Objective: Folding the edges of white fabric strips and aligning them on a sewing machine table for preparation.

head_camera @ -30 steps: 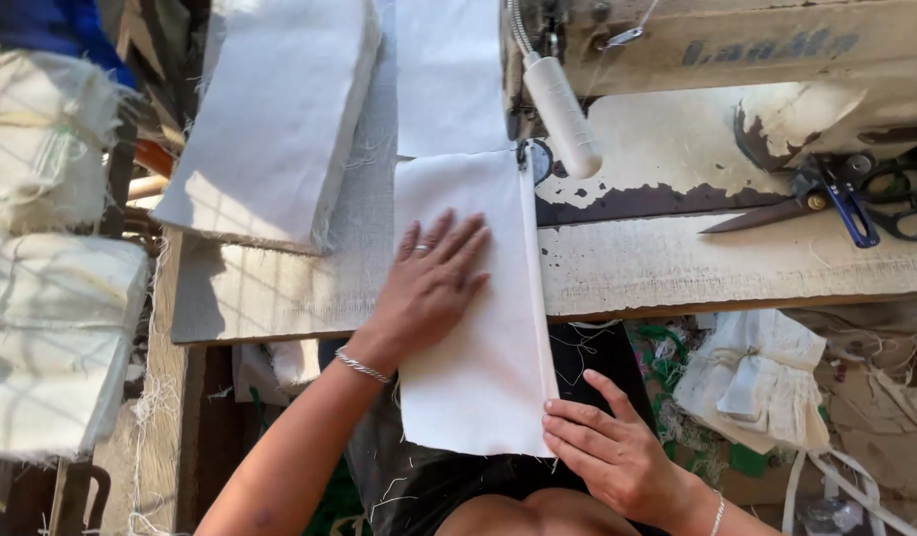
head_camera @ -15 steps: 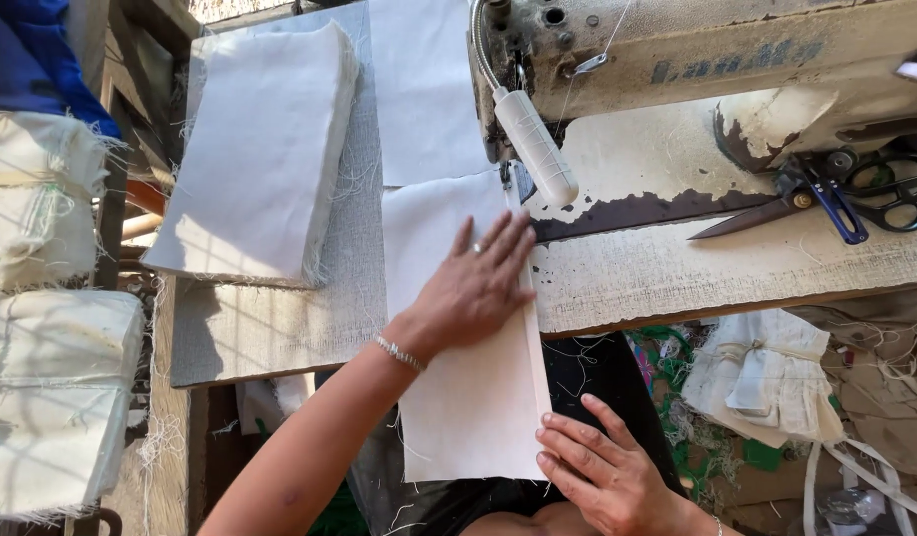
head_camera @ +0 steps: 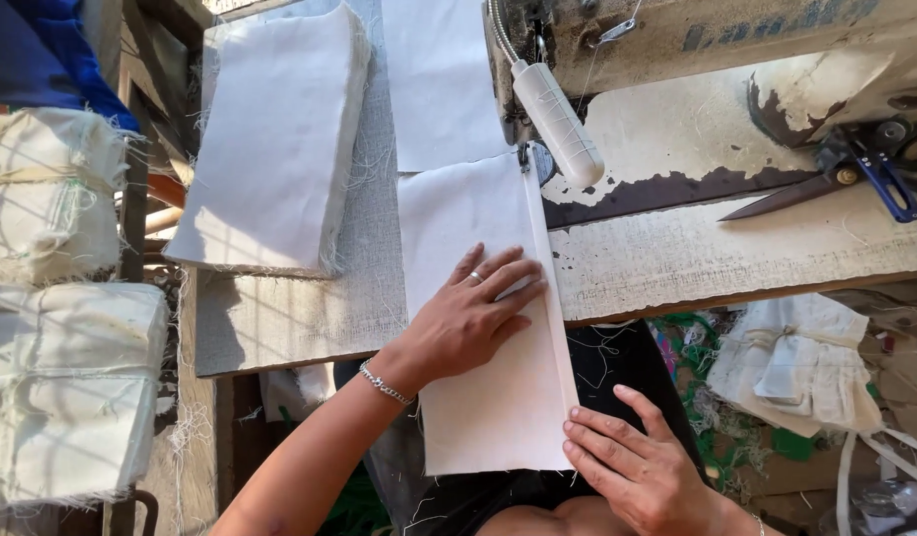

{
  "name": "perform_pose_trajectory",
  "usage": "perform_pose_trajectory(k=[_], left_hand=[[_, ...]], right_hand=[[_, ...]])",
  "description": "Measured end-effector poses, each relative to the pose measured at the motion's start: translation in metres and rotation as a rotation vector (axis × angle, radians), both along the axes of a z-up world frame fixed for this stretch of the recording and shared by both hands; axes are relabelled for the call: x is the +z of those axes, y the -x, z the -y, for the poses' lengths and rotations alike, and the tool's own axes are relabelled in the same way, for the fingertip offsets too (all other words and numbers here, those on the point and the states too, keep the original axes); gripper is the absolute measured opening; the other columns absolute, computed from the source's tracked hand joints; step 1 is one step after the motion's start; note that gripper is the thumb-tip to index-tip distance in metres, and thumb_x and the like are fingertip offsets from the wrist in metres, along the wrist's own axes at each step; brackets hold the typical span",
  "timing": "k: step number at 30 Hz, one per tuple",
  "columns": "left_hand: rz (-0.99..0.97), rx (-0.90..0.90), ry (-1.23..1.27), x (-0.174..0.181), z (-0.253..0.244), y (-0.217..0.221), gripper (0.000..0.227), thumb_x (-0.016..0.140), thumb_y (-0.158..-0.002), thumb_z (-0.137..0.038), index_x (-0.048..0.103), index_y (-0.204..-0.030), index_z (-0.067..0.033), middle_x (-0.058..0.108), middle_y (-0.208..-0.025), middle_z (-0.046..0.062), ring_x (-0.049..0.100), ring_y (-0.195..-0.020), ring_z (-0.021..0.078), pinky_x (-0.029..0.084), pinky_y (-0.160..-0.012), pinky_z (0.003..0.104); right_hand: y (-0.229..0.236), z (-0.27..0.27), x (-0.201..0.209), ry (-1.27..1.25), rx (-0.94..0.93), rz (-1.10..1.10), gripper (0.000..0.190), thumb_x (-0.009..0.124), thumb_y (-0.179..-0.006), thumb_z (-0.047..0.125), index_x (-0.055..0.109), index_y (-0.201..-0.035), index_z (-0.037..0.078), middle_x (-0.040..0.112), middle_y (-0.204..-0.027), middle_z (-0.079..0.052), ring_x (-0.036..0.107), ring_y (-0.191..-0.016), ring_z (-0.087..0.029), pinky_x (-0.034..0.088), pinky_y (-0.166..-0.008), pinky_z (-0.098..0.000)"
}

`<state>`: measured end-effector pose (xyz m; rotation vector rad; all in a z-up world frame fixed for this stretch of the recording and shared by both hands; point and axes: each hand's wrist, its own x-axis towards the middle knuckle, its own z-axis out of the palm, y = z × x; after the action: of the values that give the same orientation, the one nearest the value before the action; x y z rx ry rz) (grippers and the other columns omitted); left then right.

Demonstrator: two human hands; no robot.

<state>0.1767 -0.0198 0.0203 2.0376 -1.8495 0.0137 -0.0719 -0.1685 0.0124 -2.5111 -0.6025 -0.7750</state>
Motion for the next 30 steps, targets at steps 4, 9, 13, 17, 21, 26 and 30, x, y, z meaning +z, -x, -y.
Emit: perform_pose_trajectory(k=[4,9,13,17,21,26,30], left_hand=[[-0.041,-0.044,-0.018,0.004,-0.003,-0.003,0.041,0.055,-0.107,-0.024,0.055,-0.145,-0.0105,0.054,-0.15,0.008,0.042,-0.147,0.033,0.022,-0.125,0.056],[-0.086,-0.048,-0.049,0.008,0.004,-0.021,0.039,0.053,-0.107,-0.024,0.058,-0.144,-0.0125,0.053,-0.151,0.002,0.042,-0.147,0.0335,0.021,-0.124,0.058],[-0.013,-0.059,-0.053,0.015,0.016,-0.034,0.038,0.048,-0.108,-0.03,0.063,-0.137,-0.0121,0.059,-0.142,0.003,0.044,-0.144,0.0352,0.019,-0.122,0.064],[0.012,-0.085,-0.046,0.021,0.022,-0.04,0.037,0.047,-0.108,-0.031,0.067,-0.13,-0.0098,0.063,-0.133,0.002,0.047,-0.14,0.0365,0.015,-0.123,0.065],[-0.018,-0.068,-0.032,0.023,0.025,-0.044,0.036,0.048,-0.107,-0.03,0.068,-0.128,-0.0079,0.065,-0.129,0.003,0.048,-0.138,0.0371,0.017,-0.123,0.065],[-0.02,-0.064,-0.027,0.024,0.028,-0.049,0.032,0.048,-0.108,-0.03,0.069,-0.121,-0.0103,0.065,-0.123,0.002,0.052,-0.132,0.0363,0.018,-0.122,0.063],[0.011,-0.052,-0.038,0.02,0.032,-0.055,0.032,0.048,-0.107,-0.028,0.068,-0.123,-0.0109,0.064,-0.125,0.001,0.051,-0.133,0.0357,0.017,-0.122,0.063]], right_hand=[[-0.002,-0.004,0.001,-0.027,-0.043,-0.01,0.024,0.054,-0.101,0.015,0.076,-0.099,0.007,0.078,-0.106,-0.008,0.076,-0.104,-0.026,0.046,-0.1,-0.0618],[-0.016,0.004,-0.008,-0.051,-0.037,-0.031,0.019,0.059,-0.1,0.015,0.077,-0.099,0.009,0.078,-0.104,-0.007,0.077,-0.103,-0.025,0.045,-0.101,-0.0615],[-0.039,0.015,-0.003,-0.053,-0.014,-0.036,0.023,0.056,-0.101,0.015,0.076,-0.098,0.006,0.078,-0.101,-0.01,0.076,-0.1,-0.028,0.045,-0.101,-0.0642],[-0.061,0.024,0.004,-0.075,-0.014,-0.046,0.033,0.047,-0.104,0.017,0.076,-0.101,0.004,0.077,-0.102,-0.012,0.075,-0.099,-0.03,0.043,-0.102,-0.0653],[-0.083,0.037,0.001,-0.06,0.029,-0.057,0.029,0.047,-0.1,0.009,0.074,-0.107,0.002,0.076,-0.107,-0.015,0.074,-0.101,-0.032,0.043,-0.104,-0.0624],[-0.114,0.051,0.001,-0.082,0.021,-0.089,0.018,0.066,-0.092,0.006,0.076,-0.108,0.003,0.078,-0.107,-0.012,0.075,-0.102,-0.027,0.042,-0.108,-0.0587],[-0.139,0.062,-0.001,-0.068,0.013,-0.078,0.018,0.074,-0.088,0.007,0.077,-0.106,0.004,0.079,-0.105,-0.013,0.077,-0.097,-0.027,0.046,-0.106,-0.0566]])
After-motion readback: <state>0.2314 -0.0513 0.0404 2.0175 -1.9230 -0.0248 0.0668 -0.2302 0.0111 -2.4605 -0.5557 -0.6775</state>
